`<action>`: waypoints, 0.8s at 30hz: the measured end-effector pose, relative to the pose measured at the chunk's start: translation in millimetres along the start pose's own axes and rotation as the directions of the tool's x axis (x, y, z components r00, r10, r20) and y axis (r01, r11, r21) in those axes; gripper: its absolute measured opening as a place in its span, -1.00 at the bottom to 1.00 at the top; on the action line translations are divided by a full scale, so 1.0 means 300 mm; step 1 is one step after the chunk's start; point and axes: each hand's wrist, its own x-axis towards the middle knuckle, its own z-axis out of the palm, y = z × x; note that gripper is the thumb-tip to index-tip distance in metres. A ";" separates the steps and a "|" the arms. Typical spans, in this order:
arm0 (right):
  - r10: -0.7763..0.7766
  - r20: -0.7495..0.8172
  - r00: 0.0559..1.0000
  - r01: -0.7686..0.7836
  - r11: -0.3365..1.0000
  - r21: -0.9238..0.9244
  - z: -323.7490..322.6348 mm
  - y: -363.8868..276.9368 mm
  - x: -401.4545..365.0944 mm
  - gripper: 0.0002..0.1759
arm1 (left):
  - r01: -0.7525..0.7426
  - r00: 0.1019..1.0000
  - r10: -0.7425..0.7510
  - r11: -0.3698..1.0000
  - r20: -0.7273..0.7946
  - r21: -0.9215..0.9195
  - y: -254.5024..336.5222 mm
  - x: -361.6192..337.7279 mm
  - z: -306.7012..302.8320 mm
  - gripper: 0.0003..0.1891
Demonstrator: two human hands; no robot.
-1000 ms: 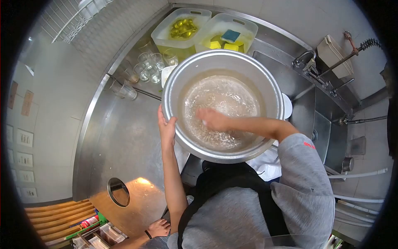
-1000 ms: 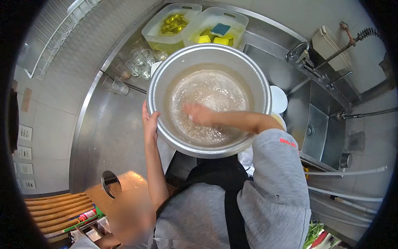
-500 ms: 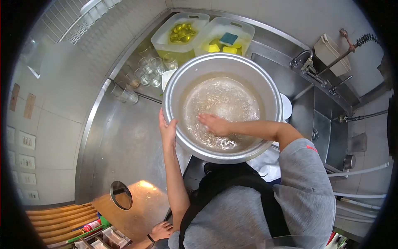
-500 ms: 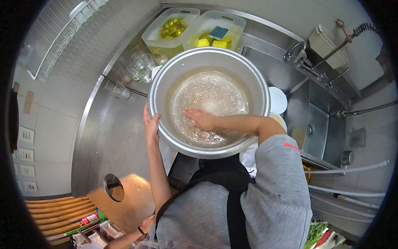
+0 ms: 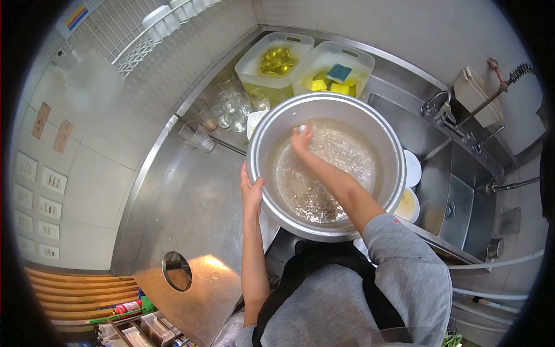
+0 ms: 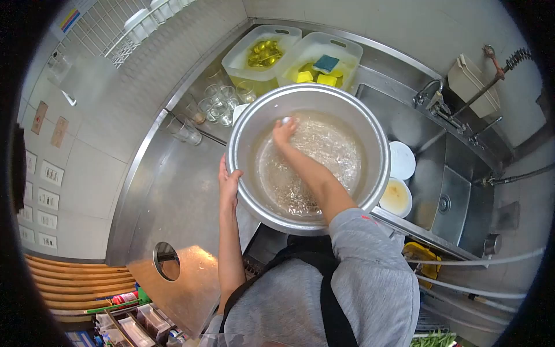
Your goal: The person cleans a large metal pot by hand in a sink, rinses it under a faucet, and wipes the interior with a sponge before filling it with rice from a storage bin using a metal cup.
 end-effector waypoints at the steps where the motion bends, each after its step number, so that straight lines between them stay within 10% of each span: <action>1: -0.048 0.163 0.985 0.031 0.994 0.109 0.012 -0.025 -0.078 -0.32 | 0.024 1.000 -0.024 1.000 0.005 -0.008 0.001 -0.001 -0.001 -0.30; 4: -0.064 0.654 0.754 -0.266 0.880 0.393 -0.087 -0.128 -0.357 -0.36 | -0.025 0.999 0.024 0.998 0.026 0.052 -0.031 0.018 -0.023 -0.32; 5: 0.010 0.872 0.489 -0.511 0.814 0.277 -0.147 -0.172 -0.384 -0.41 | -0.163 0.982 0.178 0.964 -0.058 0.209 -0.130 0.057 -0.045 -0.35; 7: -0.092 0.834 0.544 -0.636 0.604 0.481 -0.102 -0.208 -0.354 -0.50 | -0.174 0.985 0.168 0.949 0.045 0.262 -0.103 0.051 -0.056 -0.29; 12: -0.196 0.543 0.816 -0.130 0.854 0.504 -0.063 -0.280 0.079 -0.64 | -0.210 0.977 0.211 0.956 0.019 0.204 -0.146 0.091 -0.036 -0.21; 17: -0.313 0.750 0.582 0.087 0.941 0.326 -0.041 -0.282 0.038 -0.67 | -0.402 0.916 0.396 0.900 0.069 0.167 -0.138 0.128 -0.015 -0.27; 21: -0.340 0.848 0.408 0.290 0.928 0.232 -0.095 -0.238 -0.011 -0.68 | -0.089 0.994 0.091 0.996 0.064 -0.026 -0.013 0.030 -0.013 -0.27; 24: -0.330 0.897 0.294 0.442 0.879 0.179 -0.171 -0.160 -0.044 -0.67 | -0.191 0.980 0.197 0.971 -0.029 0.144 -0.111 0.088 0.004 -0.27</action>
